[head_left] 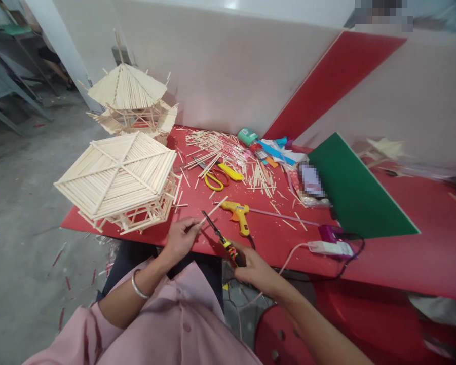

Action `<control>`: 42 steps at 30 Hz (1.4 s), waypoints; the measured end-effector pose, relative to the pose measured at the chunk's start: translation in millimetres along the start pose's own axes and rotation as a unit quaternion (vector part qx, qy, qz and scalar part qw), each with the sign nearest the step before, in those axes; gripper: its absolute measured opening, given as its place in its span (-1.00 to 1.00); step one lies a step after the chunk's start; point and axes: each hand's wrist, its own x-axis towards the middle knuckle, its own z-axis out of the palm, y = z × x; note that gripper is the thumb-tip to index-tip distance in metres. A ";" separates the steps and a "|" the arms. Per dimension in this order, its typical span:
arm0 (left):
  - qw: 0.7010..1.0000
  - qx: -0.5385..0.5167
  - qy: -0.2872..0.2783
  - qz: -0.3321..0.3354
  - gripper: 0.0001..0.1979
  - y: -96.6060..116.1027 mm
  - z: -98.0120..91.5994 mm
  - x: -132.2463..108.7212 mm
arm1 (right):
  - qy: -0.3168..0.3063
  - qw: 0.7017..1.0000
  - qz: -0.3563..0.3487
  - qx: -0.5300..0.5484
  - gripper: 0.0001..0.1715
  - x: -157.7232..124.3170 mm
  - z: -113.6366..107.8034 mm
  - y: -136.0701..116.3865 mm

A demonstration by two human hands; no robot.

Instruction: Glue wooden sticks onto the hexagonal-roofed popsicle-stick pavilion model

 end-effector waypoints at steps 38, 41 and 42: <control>0.983 0.056 -0.142 0.105 -0.86 106.7 -48.4 -68.8 | 0.290 0.791 0.038 -0.537 -0.26 44.3 55.8 -19.0; 0.945 0.203 -0.141 0.213 -0.90 165.8 -90.8 -71.2 | 0.325 0.774 0.010 -0.543 -0.43 49.9 33.8 -26.0; 0.936 0.242 -0.135 0.218 -0.90 184.5 -103.2 -69.3 | 0.345 0.771 0.032 -0.535 -0.43 49.3 21.4 -26.1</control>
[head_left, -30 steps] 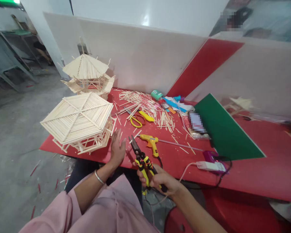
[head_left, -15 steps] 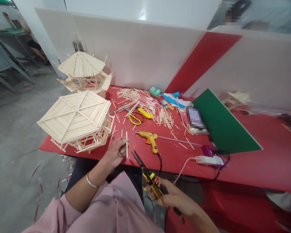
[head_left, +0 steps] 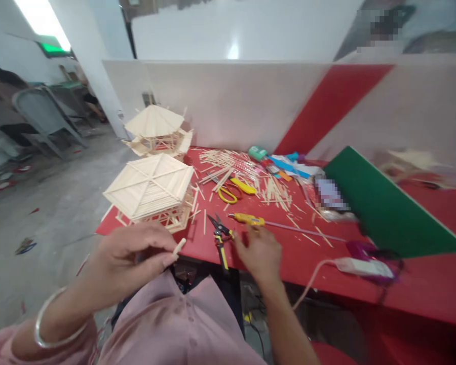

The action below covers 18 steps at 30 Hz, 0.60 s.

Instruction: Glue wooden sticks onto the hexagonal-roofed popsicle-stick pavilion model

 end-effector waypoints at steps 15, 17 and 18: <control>0.939 0.250 -0.209 -0.105 -0.89 -14.8 -77.0 86.0 | -0.178 0.977 0.113 0.027 -0.62 50.6 14.2 48.9; 0.933 0.272 -0.215 -0.096 -0.89 -13.0 -71.8 88.3 | -0.180 0.977 0.110 0.023 -0.61 51.0 15.0 50.2; 0.932 0.279 -0.214 -0.094 -0.88 -12.4 -69.4 89.3 | -0.179 0.977 0.109 0.021 -0.60 51.2 15.4 50.9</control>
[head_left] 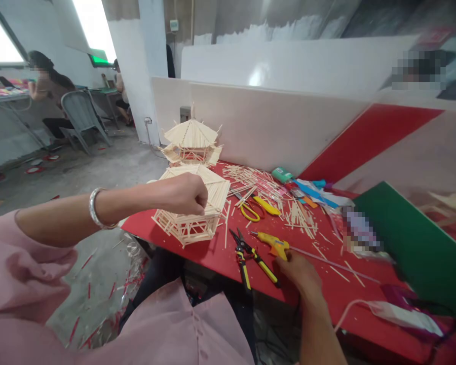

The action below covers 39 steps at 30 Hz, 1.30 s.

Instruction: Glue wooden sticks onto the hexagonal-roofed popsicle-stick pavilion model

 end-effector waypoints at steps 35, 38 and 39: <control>0.987 0.162 0.000 -0.009 -0.84 20.8 6.2 5.5 | 0.009 1.000 -0.007 0.026 -0.57 11.9 11.5 13.7; 0.985 0.170 0.007 0.010 -0.86 20.2 6.6 5.3 | 0.011 1.000 -0.009 0.024 -0.60 9.7 9.7 13.1; 0.985 0.173 0.010 0.016 -0.86 19.9 6.8 5.4 | 0.011 1.000 -0.010 0.024 -0.61 8.9 9.0 12.8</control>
